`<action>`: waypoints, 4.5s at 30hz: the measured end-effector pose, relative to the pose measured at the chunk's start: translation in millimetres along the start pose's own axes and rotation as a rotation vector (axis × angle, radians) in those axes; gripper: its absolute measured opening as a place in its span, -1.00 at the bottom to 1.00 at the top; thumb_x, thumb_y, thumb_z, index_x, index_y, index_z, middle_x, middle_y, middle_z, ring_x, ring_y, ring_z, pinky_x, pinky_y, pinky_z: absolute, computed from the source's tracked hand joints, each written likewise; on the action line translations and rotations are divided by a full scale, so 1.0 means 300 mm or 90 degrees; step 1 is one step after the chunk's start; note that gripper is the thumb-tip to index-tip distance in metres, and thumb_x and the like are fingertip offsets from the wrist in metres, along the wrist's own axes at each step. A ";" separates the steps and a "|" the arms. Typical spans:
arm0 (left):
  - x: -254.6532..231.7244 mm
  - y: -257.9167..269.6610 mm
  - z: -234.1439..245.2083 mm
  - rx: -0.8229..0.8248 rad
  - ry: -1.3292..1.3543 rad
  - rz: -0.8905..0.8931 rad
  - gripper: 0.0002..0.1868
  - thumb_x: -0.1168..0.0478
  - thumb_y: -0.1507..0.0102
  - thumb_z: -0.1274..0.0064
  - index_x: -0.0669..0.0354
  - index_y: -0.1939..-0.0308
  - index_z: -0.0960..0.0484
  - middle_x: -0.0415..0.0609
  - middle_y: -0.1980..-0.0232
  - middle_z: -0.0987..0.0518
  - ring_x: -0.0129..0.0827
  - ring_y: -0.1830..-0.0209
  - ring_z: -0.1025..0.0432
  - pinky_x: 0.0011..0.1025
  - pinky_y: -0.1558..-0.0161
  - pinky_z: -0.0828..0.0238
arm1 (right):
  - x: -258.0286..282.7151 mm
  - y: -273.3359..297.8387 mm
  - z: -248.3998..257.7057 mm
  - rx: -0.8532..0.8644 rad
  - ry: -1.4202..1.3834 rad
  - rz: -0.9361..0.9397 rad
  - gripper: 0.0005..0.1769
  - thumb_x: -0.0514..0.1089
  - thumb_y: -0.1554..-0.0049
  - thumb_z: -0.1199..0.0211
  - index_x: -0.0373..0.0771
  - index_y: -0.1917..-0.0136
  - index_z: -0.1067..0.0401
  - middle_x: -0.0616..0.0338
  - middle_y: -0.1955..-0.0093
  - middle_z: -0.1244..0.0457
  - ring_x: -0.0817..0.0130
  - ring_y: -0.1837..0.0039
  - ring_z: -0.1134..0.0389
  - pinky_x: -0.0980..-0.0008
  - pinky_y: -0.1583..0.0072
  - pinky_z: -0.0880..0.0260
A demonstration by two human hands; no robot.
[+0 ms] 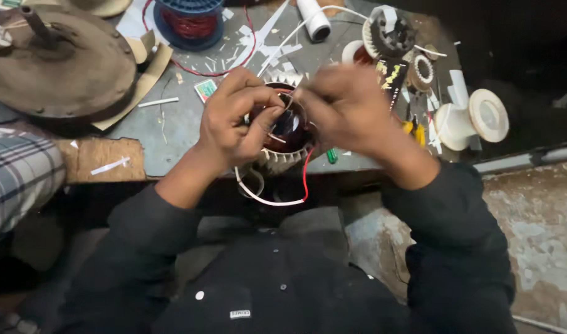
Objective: The person repairs an electrical motor stator by stripping insulation from wires, twisting them together, and securing them with heat shrink tubing. They use pliers and scissors to cut and manipulate the wires and tubing throughout the process.
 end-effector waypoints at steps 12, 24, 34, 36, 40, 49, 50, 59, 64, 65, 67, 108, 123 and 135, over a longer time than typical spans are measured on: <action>-0.038 -0.073 0.030 0.025 0.029 0.078 -0.89 0.43 -0.29 -0.25 0.30 0.13 -0.64 0.06 0.15 -0.51 -0.30 0.30 -0.47 -0.42 0.24 -0.41 | -0.101 0.093 -0.095 -0.022 -0.203 -0.281 -0.89 -0.22 -0.16 -0.37 -0.32 0.11 -0.53 0.00 0.24 -0.35 0.09 0.21 -0.41 0.18 0.19 -0.37; -0.122 -0.057 0.124 -0.094 -0.224 0.098 -0.67 0.47 -0.22 -0.29 0.43 -0.04 -0.61 0.17 -0.02 -0.48 0.01 0.06 -0.45 -0.20 0.01 -0.41 | -0.110 0.290 0.184 -0.200 -0.123 -0.424 -0.89 -0.34 -0.24 -0.38 -0.37 -0.05 -0.55 0.04 0.01 -0.35 0.19 -0.08 -0.35 0.24 -0.08 -0.35; -0.339 0.037 -0.150 0.181 0.086 0.192 -0.77 0.37 -0.22 -0.27 0.30 0.05 -0.68 0.08 0.16 -0.66 -0.18 0.25 -0.62 -0.42 0.22 -0.55 | 0.236 0.482 0.013 -0.198 -0.161 -0.365 -0.71 -0.35 -0.07 -0.44 -0.29 -0.09 -0.53 0.11 0.12 -0.34 0.22 0.15 -0.38 0.31 0.13 -0.36; -0.324 0.052 -0.175 0.217 0.136 0.245 -0.82 0.36 -0.20 -0.28 0.26 0.12 -0.70 0.04 0.18 -0.69 -0.23 0.24 -0.64 -0.44 0.23 -0.56 | 0.242 0.512 0.002 -0.202 -0.162 -0.382 -0.72 -0.35 -0.07 -0.45 -0.31 -0.07 -0.54 0.12 0.13 -0.34 0.24 0.16 -0.39 0.33 0.14 -0.36; -0.314 0.094 -0.199 0.238 0.140 0.278 -0.86 0.38 -0.21 -0.24 0.27 0.15 -0.70 0.03 0.19 -0.70 -0.27 0.26 -0.65 -0.46 0.24 -0.56 | 0.238 0.542 0.010 -0.244 -0.165 -0.374 -0.72 -0.35 -0.09 -0.45 -0.32 -0.09 -0.53 0.10 0.12 -0.34 0.24 0.15 -0.39 0.33 0.12 -0.38; -0.277 0.075 -0.219 0.252 0.176 0.354 -0.92 0.39 -0.30 -0.12 0.30 0.14 -0.68 -0.05 0.34 -0.56 -0.37 0.41 -0.49 -0.51 0.33 -0.40 | 0.253 0.460 -0.066 -0.169 -0.215 -0.248 -0.83 -0.35 -0.01 -0.37 -0.31 0.09 -0.48 0.01 0.17 -0.34 0.10 0.18 -0.38 0.19 0.16 -0.37; -0.282 0.070 -0.219 0.256 0.135 0.319 -0.91 0.39 -0.31 -0.11 0.30 0.12 -0.67 -0.05 0.34 -0.55 -0.38 0.41 -0.48 -0.50 0.34 -0.38 | 0.257 0.461 -0.050 -0.205 -0.164 -0.199 -0.83 -0.35 -0.06 -0.36 -0.34 0.04 -0.49 0.01 0.13 -0.36 0.11 0.16 -0.40 0.20 0.16 -0.39; -0.288 0.069 -0.205 0.296 0.079 0.264 -0.90 0.38 -0.28 -0.13 0.26 0.14 -0.68 -0.02 0.38 -0.54 -0.34 0.47 -0.46 -0.46 0.41 -0.33 | 0.230 0.412 -0.100 0.034 -0.181 -0.241 -0.94 -0.27 -0.01 -0.33 -0.19 0.19 -0.50 0.07 0.32 -0.27 0.13 0.31 -0.31 0.08 0.30 -0.27; -0.297 0.068 -0.204 0.285 0.111 0.269 -0.89 0.39 -0.29 -0.13 0.25 0.11 -0.67 -0.04 0.36 -0.54 -0.34 0.48 -0.45 -0.47 0.40 -0.36 | 0.182 0.449 -0.032 -0.216 -0.197 -0.264 -0.92 -0.26 -0.11 -0.34 -0.24 0.15 -0.46 0.13 0.22 -0.29 0.18 0.24 -0.34 0.17 0.23 -0.34; -0.292 0.057 -0.207 0.272 0.112 0.275 -0.91 0.39 -0.29 -0.14 0.24 0.12 -0.67 -0.04 0.37 -0.54 -0.33 0.48 -0.45 -0.46 0.41 -0.35 | 0.201 0.422 -0.062 -0.146 -0.167 -0.236 -0.91 -0.24 -0.06 -0.34 -0.19 0.22 -0.43 0.13 0.24 -0.29 0.17 0.25 -0.33 0.14 0.23 -0.33; -0.290 0.035 -0.207 0.254 0.093 0.247 -0.90 0.40 -0.29 -0.13 0.26 0.12 -0.66 -0.03 0.37 -0.53 -0.34 0.48 -0.46 -0.46 0.42 -0.35 | 0.213 0.409 -0.069 -0.098 -0.106 -0.193 -0.94 -0.23 -0.04 -0.33 -0.18 0.21 -0.46 0.13 0.23 -0.31 0.17 0.25 -0.34 0.13 0.23 -0.33; -0.264 -0.068 0.074 0.022 -0.236 0.039 -0.70 0.50 -0.25 -0.36 0.27 -0.01 -0.65 0.03 -0.04 -0.61 -0.15 0.08 -0.56 -0.37 0.05 -0.51 | -0.392 0.566 -0.330 -0.141 -0.034 -0.674 -0.73 -0.06 -0.07 -0.49 -0.27 0.04 -0.61 -0.01 0.10 -0.42 0.08 0.05 -0.48 0.19 -0.04 -0.46; -0.244 -0.186 0.137 -0.053 -0.266 0.151 -0.48 0.12 -0.22 -0.49 0.33 -0.01 -0.51 0.08 0.09 -0.38 -0.17 0.15 -0.31 -0.26 0.11 -0.28 | -0.396 0.978 -0.246 0.109 0.250 -0.801 -0.53 0.03 0.09 -0.53 -0.29 -0.01 -0.58 -0.18 -0.02 -0.35 -0.11 -0.19 -0.28 -0.05 -0.25 -0.19; -0.463 -0.050 0.122 0.346 -0.049 -0.231 -0.73 0.27 -0.19 -0.08 0.38 0.09 -0.65 0.15 0.10 -0.63 -0.05 0.12 -0.61 -0.23 0.14 -0.59 | -0.470 1.225 -0.278 0.187 0.157 -0.958 -0.48 0.05 0.08 -0.51 -0.35 -0.02 -0.55 -0.27 0.06 -0.36 -0.19 -0.01 -0.41 -0.05 -0.09 -0.41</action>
Point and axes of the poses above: each hand's wrist, its own y-axis away from the middle knuckle, its own z-axis out of the back of the hand, x = y × z, the point moved 5 cm from there along -y, towards the middle knuckle
